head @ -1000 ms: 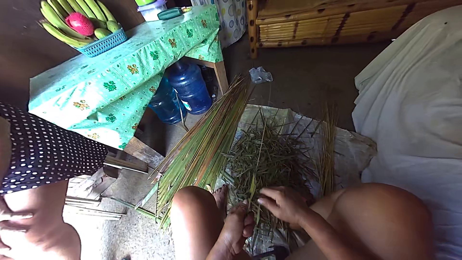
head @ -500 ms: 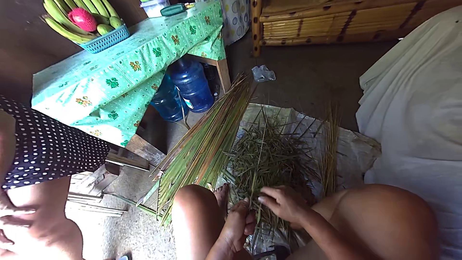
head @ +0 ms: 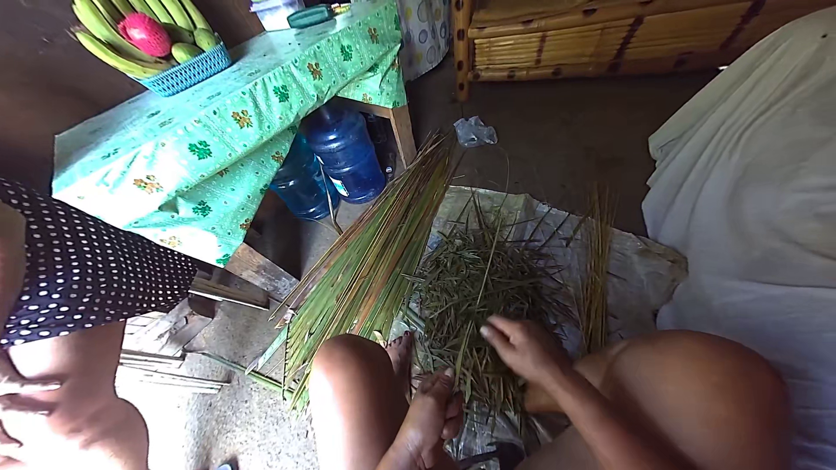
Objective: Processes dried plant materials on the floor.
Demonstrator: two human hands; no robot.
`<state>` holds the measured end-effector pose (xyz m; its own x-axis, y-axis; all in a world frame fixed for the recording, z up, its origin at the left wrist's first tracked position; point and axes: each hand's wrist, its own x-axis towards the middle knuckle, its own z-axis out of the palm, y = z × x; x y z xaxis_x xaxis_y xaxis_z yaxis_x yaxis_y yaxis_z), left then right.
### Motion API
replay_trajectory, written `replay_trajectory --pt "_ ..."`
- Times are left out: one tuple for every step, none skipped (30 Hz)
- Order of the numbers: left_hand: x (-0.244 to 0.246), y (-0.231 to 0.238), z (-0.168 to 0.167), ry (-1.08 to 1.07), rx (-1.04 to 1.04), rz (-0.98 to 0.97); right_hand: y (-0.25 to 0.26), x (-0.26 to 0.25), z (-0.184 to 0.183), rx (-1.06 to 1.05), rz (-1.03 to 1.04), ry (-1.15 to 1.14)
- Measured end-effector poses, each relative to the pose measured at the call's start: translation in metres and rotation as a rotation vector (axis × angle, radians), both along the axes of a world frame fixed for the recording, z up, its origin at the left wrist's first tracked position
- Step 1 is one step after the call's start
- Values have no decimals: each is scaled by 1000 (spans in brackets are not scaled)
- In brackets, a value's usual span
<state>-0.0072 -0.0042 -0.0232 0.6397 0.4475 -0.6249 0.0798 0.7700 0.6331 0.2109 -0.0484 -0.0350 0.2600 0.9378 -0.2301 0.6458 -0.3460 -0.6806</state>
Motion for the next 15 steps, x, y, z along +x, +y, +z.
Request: replay_trajectory --pt "-2 -2 0 -1 8 -6 4 12 2 -16 -69 -4" --pt "-3 -2 0 1 10 1 5 20 3 13 -99 24" --pt "-2 -1 -1 8 8 15 4 23 4 77 -84 80" --pt "-1 0 -2 13 -1 33 1 20 4 122 -31 157" --pt "1 2 -2 17 -9 38 -3 12 4 135 42 233" --pt "3 4 -1 15 -10 32 -7 3 3 130 118 287" --pt "5 5 0 9 -10 26 -9 -6 0 116 188 317" --pt "5 6 0 2 -11 21 -11 -14 -5 117 239 307" --pt "3 6 0 -5 -8 17 -11 -18 -10 133 271 260" --pt "2 5 0 -12 -1 11 -11 -18 -11 146 278 193" --pt "0 4 0 -16 9 5 -9 -14 -9 151 261 100" --pt "0 4 1 -16 18 2 -6 -9 -7 135 224 9" --pt "0 4 2 -9 27 1 -4 -5 -5 95 168 -63" --pt "0 3 3 3 36 4 0 -1 -4 50 91 -116" --pt "0 3 3 11 44 2 3 4 -2 19 2 -143"
